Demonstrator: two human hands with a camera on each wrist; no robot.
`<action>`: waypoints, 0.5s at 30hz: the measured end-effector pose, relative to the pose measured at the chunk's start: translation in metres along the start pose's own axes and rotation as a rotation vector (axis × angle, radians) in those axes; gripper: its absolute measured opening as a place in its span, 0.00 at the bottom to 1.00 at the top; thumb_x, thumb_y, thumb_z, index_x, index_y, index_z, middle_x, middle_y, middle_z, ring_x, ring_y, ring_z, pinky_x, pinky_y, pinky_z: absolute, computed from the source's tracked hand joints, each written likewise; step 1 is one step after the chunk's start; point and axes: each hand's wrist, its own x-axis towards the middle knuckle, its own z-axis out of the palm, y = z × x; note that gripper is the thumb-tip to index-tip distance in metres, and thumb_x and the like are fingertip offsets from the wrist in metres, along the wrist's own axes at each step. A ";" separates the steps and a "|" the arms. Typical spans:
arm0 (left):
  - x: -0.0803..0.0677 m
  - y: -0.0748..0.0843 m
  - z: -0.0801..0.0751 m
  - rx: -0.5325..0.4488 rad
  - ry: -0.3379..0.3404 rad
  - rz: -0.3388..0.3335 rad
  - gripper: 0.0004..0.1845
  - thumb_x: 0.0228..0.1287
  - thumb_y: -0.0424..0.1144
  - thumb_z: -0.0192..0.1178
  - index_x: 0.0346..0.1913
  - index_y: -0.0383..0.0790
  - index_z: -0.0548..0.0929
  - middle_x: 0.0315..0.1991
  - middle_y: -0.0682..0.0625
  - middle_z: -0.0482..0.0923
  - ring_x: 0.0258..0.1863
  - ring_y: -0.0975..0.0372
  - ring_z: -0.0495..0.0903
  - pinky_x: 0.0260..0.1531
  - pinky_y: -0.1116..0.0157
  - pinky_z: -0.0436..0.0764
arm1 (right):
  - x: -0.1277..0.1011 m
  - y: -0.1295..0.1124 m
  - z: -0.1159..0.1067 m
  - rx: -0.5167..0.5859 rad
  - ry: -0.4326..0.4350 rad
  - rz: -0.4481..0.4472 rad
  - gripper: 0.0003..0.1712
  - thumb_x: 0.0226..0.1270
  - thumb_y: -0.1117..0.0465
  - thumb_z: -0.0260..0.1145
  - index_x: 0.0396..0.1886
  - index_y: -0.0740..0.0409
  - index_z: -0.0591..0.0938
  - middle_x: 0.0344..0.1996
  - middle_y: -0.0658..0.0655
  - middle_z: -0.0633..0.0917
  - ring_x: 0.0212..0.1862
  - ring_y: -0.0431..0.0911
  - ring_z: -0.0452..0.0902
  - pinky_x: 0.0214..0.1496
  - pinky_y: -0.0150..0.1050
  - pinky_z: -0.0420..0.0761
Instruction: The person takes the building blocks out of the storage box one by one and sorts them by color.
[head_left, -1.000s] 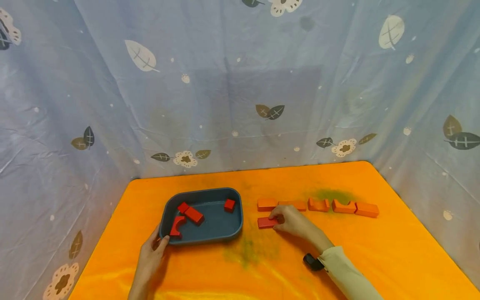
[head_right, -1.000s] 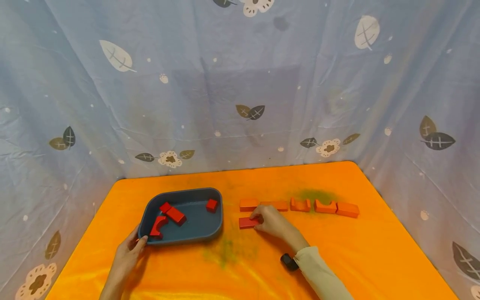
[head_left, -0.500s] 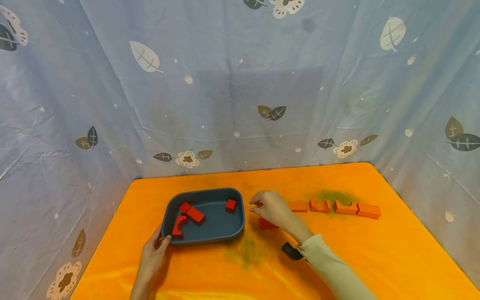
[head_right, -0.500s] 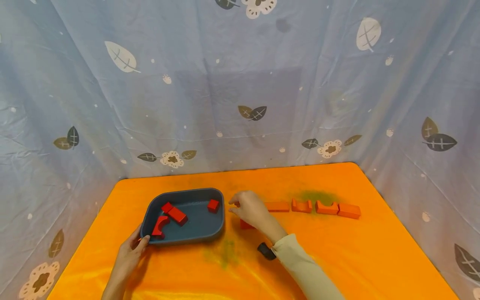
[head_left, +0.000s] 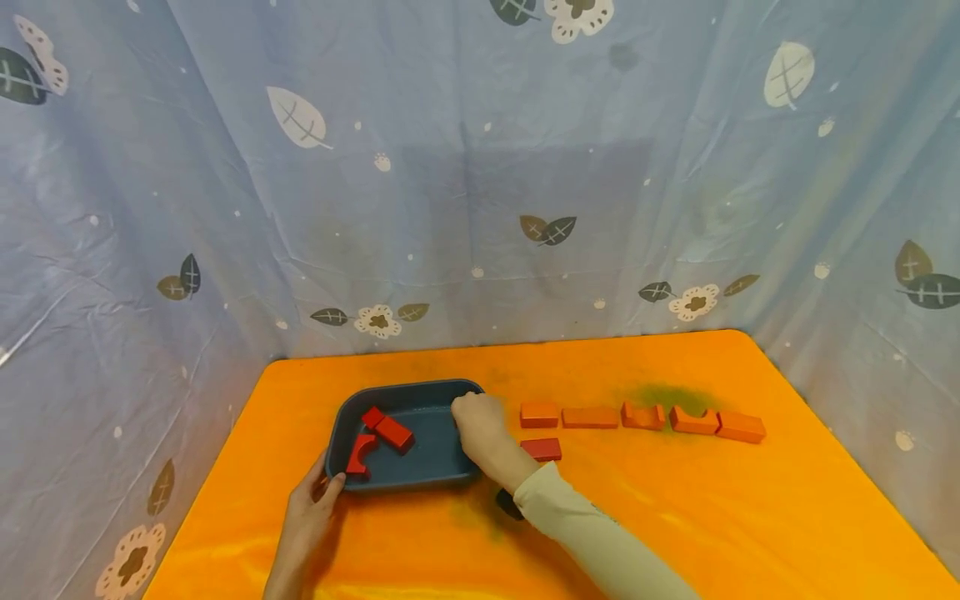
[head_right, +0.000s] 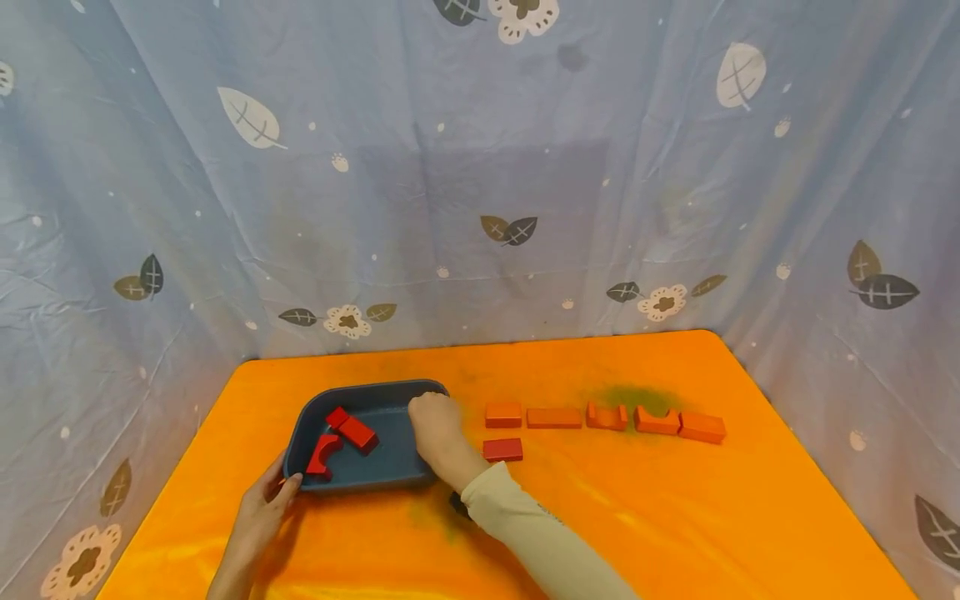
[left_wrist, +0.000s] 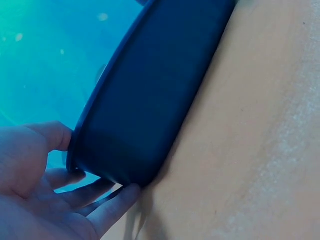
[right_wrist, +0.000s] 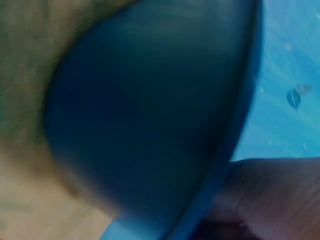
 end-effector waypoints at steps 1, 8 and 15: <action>0.000 0.000 0.001 0.004 -0.003 0.000 0.35 0.77 0.42 0.50 0.77 0.34 0.49 0.74 0.33 0.53 0.67 0.41 0.65 0.48 0.71 0.77 | 0.001 -0.004 0.002 -0.032 -0.012 0.015 0.06 0.54 0.63 0.77 0.28 0.54 0.86 0.28 0.54 0.84 0.32 0.48 0.82 0.33 0.40 0.84; -0.001 0.000 0.001 0.009 -0.020 -0.010 0.35 0.77 0.42 0.49 0.78 0.35 0.48 0.75 0.33 0.51 0.69 0.40 0.62 0.53 0.61 0.78 | 0.005 -0.015 0.024 -0.078 -0.029 0.053 0.06 0.55 0.63 0.76 0.33 0.55 0.87 0.29 0.54 0.85 0.34 0.46 0.82 0.37 0.37 0.85; -0.001 0.001 0.002 0.028 0.003 -0.013 0.34 0.77 0.42 0.49 0.77 0.34 0.49 0.74 0.32 0.52 0.68 0.39 0.63 0.57 0.54 0.77 | 0.012 -0.005 0.036 0.056 0.111 0.040 0.07 0.54 0.66 0.76 0.23 0.57 0.84 0.24 0.56 0.83 0.29 0.49 0.82 0.34 0.39 0.84</action>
